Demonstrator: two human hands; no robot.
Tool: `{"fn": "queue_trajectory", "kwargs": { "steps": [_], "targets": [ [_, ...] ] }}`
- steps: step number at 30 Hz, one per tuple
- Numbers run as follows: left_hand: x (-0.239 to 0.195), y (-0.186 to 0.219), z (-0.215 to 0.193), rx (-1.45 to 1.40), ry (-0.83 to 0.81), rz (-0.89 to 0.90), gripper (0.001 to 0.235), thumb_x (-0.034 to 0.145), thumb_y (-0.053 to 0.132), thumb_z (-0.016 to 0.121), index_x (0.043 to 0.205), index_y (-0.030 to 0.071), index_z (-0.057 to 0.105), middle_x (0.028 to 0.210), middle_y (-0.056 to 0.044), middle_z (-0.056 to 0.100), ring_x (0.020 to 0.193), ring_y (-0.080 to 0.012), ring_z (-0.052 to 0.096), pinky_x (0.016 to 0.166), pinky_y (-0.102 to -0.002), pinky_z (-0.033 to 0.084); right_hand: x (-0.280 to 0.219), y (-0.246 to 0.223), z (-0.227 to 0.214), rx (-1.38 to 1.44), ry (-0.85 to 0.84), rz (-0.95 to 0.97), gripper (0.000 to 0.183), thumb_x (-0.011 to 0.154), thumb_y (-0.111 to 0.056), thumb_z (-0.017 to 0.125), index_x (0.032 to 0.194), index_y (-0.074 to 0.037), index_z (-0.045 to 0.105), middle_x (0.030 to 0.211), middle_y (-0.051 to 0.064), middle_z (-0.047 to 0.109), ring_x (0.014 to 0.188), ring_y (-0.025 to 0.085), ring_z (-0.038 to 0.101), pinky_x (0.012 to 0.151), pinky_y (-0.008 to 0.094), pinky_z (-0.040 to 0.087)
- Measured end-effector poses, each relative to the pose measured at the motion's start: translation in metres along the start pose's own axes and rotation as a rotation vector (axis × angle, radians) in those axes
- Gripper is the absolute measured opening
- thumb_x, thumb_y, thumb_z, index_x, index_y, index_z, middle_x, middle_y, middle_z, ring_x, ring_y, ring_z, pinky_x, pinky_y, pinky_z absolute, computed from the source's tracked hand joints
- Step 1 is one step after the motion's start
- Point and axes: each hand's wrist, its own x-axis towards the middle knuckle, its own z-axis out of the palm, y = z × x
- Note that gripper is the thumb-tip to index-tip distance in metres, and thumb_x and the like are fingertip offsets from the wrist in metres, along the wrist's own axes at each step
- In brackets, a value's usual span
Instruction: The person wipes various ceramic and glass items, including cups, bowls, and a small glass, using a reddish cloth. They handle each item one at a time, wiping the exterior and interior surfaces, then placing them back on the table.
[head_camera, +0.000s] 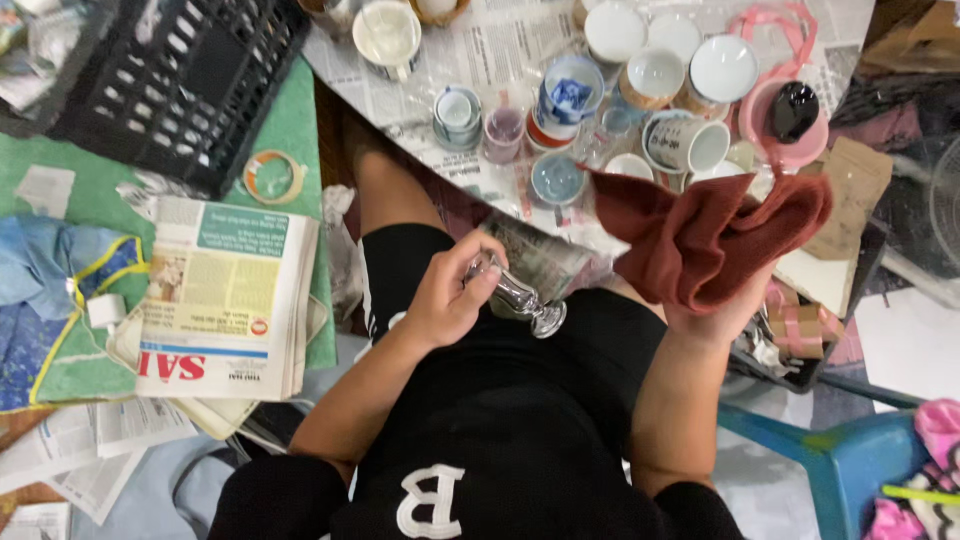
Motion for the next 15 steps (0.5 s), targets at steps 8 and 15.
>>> {"fn": "queue_trajectory", "kwargs": {
  "steps": [8, 15],
  "targets": [
    [-0.006, 0.024, 0.000, 0.159, 0.039, 0.145, 0.036, 0.093, 0.028, 0.072, 0.110, 0.000, 0.058, 0.086, -0.010, 0.067, 0.077, -0.0176, 0.071, 0.070, -0.029, 0.054, -0.017, -0.012, 0.054, 0.013, -0.445, 0.120, 0.081, 0.094, -0.042, 0.069, 0.148, 0.009, 0.036, 0.148, 0.021, 0.047, 0.136, 0.032, 0.051, 0.114, 0.036, 0.039],
    [-0.001, 0.028, -0.005, 0.314, -0.254, 0.575, 0.040, 0.088, 0.039, 0.080, 0.102, 0.004, 0.064, 0.083, -0.011, 0.064, 0.074, -0.0302, 0.066, 0.065, -0.038, 0.053, -0.068, 0.054, 0.071, 0.800, -0.657, 0.485, 0.068, 0.078, -0.034, 0.085, 0.128, 0.002, 0.056, 0.118, 0.010, 0.069, 0.105, 0.019, 0.069, 0.092, 0.034, 0.059]
  ]
}}
